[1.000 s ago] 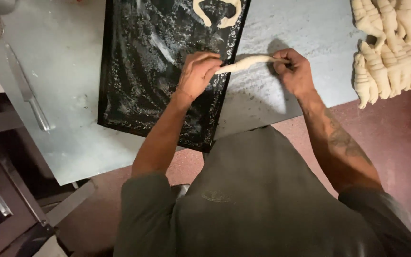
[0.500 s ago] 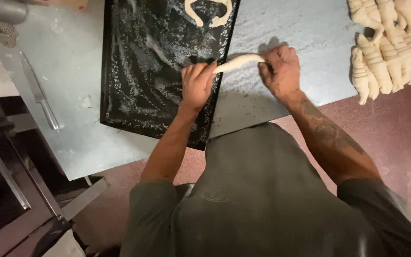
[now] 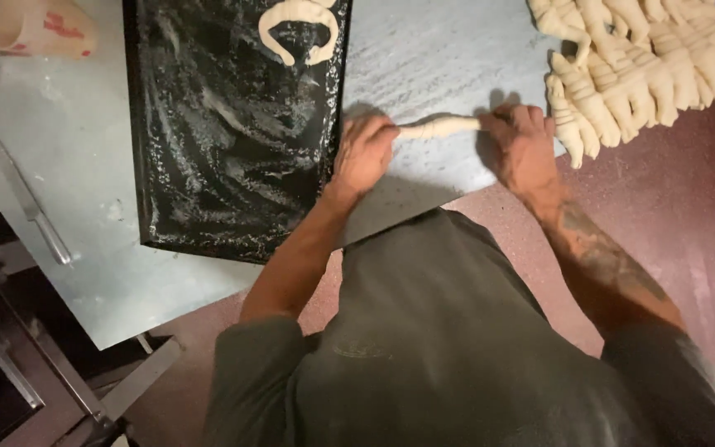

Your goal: Shaping pre-rolled dough pieces into interlocking rings and arranging them on a baking tray.

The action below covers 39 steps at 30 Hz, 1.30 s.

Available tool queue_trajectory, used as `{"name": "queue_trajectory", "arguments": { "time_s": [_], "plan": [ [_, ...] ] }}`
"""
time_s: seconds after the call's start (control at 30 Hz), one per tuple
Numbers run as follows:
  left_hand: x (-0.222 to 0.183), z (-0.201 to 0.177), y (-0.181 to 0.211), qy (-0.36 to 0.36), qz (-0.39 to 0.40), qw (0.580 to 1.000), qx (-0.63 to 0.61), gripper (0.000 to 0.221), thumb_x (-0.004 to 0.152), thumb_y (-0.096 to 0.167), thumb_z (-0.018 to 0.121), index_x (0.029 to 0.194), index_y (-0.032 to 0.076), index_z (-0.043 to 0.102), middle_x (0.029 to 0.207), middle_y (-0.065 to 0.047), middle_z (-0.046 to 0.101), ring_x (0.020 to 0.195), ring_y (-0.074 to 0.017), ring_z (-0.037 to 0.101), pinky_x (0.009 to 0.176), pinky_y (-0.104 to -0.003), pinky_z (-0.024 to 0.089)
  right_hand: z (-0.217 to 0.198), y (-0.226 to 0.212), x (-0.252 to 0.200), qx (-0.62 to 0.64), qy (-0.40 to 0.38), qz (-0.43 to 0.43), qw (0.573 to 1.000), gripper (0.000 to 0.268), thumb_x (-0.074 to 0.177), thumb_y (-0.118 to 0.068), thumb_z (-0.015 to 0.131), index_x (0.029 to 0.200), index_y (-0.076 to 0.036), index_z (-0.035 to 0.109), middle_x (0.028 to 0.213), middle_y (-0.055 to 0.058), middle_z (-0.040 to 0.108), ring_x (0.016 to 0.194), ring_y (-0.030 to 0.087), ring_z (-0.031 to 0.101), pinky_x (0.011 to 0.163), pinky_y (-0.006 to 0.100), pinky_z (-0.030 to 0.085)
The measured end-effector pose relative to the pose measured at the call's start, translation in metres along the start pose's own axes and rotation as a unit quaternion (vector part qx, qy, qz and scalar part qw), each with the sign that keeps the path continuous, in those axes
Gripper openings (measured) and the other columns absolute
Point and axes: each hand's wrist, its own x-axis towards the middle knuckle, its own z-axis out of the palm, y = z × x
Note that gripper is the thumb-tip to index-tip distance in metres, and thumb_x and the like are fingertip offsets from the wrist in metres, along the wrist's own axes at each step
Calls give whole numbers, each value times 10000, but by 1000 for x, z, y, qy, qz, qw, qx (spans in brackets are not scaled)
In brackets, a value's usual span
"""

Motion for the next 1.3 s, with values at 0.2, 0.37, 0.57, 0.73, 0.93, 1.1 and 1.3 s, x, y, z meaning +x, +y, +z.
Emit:
{"name": "queue_trajectory", "arguments": {
  "time_s": [0.2,0.37,0.57,0.73,0.93,1.1,1.3],
  "plan": [
    [15,-68,87,3,2,998,63,451,1160,188,685,1563,-14,672,1549,-270,684,1389,-366,733,1306,-556,432,-25,-42,15,-11,-62,-30,998,757,1016,-166,585,1742,41,531,1610,328,586,1428,497,581,1158,599,376],
    [58,-5,87,58,22,981,184,1137,1113,893,248,1637,-56,592,1720,-303,542,1600,-469,558,1343,-606,445,-8,-48,48,-25,-11,-128,991,1015,1177,-722,511,1748,115,453,1710,395,555,1588,512,559,1285,711,333],
    [134,29,15,-64,-132,960,238,1325,1015,1025,667,1793,1,347,1869,-254,306,1765,-411,295,1474,-591,175,14,20,128,-48,-11,-127,991,1088,1217,-819,373,1743,119,536,1772,364,519,1632,540,467,1266,737,291],
    [110,-50,80,-318,-127,919,196,1303,1024,954,120,1832,-67,91,1905,-292,18,1800,-448,44,1470,-590,18,-30,-32,72,-140,-87,-106,981,1055,1195,-859,342,1784,11,439,1809,212,517,1656,376,507,1318,684,341],
    [-23,-20,84,-87,-41,993,62,1178,940,692,690,1767,-83,370,1778,-360,397,1630,-535,434,1378,-637,330,-40,-28,-12,86,-172,-83,978,907,1077,-399,731,1777,61,381,1759,334,447,1632,489,400,1342,631,251],
    [-23,-26,48,-23,-58,993,100,396,1113,352,656,1458,184,755,1720,-119,546,1480,-373,610,1129,-552,483,-22,-13,-9,-23,-39,-6,999,466,1062,-270,846,1498,-122,772,1590,126,621,1471,375,584,1018,515,437],
    [12,-76,29,52,-185,957,-216,318,899,108,808,1135,310,873,732,142,688,674,-122,737,730,-301,597,-2,-38,13,512,-4,224,829,194,1085,105,715,1181,-55,664,1122,145,780,981,255,750,945,418,555]
  ]
}}
